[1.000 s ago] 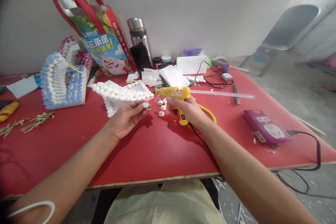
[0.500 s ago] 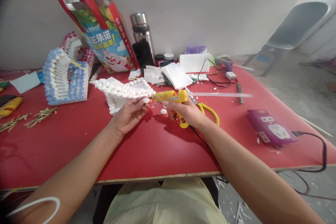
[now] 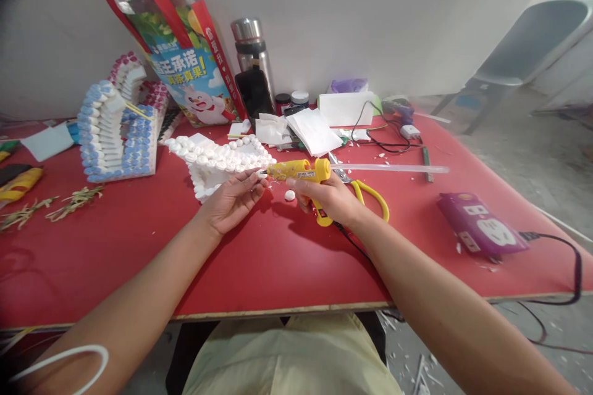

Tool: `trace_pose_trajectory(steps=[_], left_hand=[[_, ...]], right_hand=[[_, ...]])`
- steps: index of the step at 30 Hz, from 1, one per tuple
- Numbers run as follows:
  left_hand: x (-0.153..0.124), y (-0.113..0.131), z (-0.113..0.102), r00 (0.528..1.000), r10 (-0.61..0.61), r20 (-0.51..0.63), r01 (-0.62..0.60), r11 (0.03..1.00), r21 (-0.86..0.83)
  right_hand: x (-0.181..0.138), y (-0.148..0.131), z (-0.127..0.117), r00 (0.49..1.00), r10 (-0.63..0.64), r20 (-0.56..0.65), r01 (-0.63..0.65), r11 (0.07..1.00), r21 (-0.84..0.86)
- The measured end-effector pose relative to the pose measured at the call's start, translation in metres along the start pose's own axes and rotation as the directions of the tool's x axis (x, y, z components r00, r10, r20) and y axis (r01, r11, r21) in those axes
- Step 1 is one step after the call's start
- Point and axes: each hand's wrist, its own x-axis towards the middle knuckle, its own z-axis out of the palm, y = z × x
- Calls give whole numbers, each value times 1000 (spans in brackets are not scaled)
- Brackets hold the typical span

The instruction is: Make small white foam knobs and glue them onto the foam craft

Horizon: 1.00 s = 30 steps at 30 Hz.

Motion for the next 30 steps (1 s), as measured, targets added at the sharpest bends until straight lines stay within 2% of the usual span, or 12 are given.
trace_pose_trajectory(steps=[6,15,22,30], left_hand=[[-1,2,-1,1000,0,-1,0,1000,-17],[-2,2,-1,1000,19,-20,-19,1000,-24],[0,-1,-3,1000,8,14,-8,1000,11],[-1,2,0,1000,22,-5,-22,999,-37]], right_hand=[[1,1,-1,999,-12,-31,12,1000,3],[0,0,1,1000,-15,-10,15,1000,2],[0,-1,1,999,-13,-33,13,1000,-3],[-1,0,0,999,-5,-37,5,1000,2]])
